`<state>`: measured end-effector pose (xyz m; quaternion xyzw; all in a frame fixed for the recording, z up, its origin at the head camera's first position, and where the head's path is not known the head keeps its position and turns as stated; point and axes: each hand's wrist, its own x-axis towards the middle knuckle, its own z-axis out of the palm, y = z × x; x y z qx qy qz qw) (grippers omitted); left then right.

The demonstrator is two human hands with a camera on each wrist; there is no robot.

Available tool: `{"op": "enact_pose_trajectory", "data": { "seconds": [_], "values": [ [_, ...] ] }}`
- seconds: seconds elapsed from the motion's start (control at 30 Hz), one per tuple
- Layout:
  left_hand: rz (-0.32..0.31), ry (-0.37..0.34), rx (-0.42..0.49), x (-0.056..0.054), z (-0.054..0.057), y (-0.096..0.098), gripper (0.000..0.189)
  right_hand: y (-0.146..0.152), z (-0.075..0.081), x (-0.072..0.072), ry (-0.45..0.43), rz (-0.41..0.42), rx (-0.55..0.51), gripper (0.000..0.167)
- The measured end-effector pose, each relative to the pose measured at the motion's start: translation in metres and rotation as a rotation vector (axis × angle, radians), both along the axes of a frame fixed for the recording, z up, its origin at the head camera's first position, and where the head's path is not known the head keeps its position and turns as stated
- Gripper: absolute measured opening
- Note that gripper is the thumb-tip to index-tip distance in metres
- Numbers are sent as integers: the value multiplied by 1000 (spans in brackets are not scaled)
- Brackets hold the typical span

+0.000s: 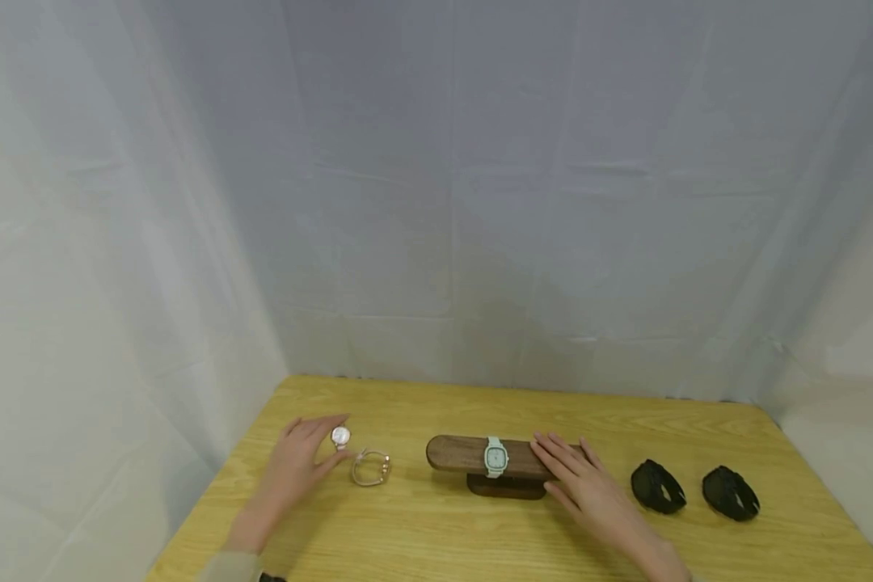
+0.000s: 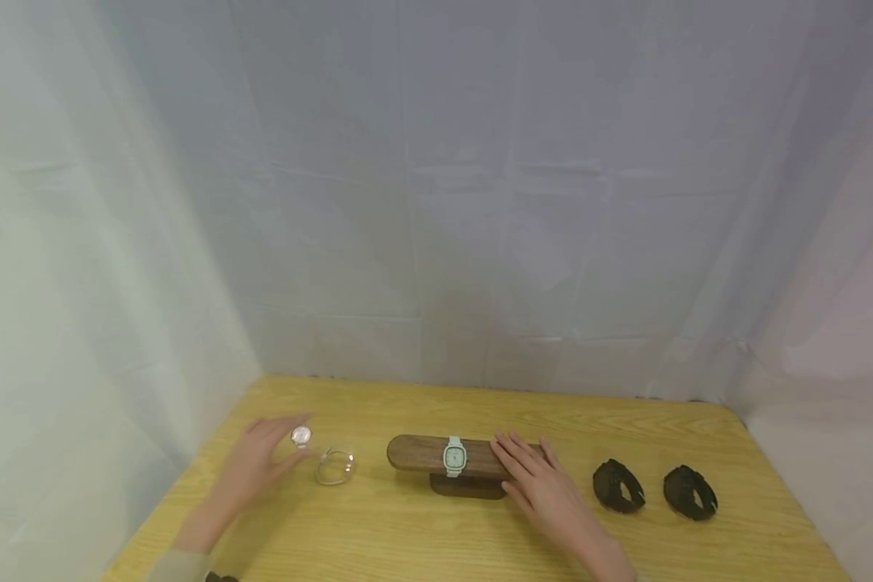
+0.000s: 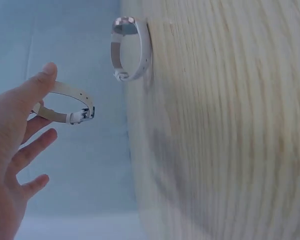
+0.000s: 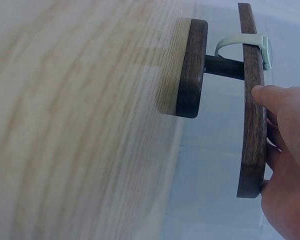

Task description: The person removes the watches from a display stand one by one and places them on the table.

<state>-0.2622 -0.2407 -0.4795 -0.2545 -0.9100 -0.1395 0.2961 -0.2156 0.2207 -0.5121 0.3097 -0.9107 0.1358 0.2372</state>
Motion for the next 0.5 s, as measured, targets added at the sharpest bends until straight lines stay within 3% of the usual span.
{"op": "enact_pose_trajectory", "data": {
  "seconds": [0.5],
  "values": [
    [118,-93,-65,8,-12,-21,53,-1,0,0,-6,0,4,72]
  ]
}}
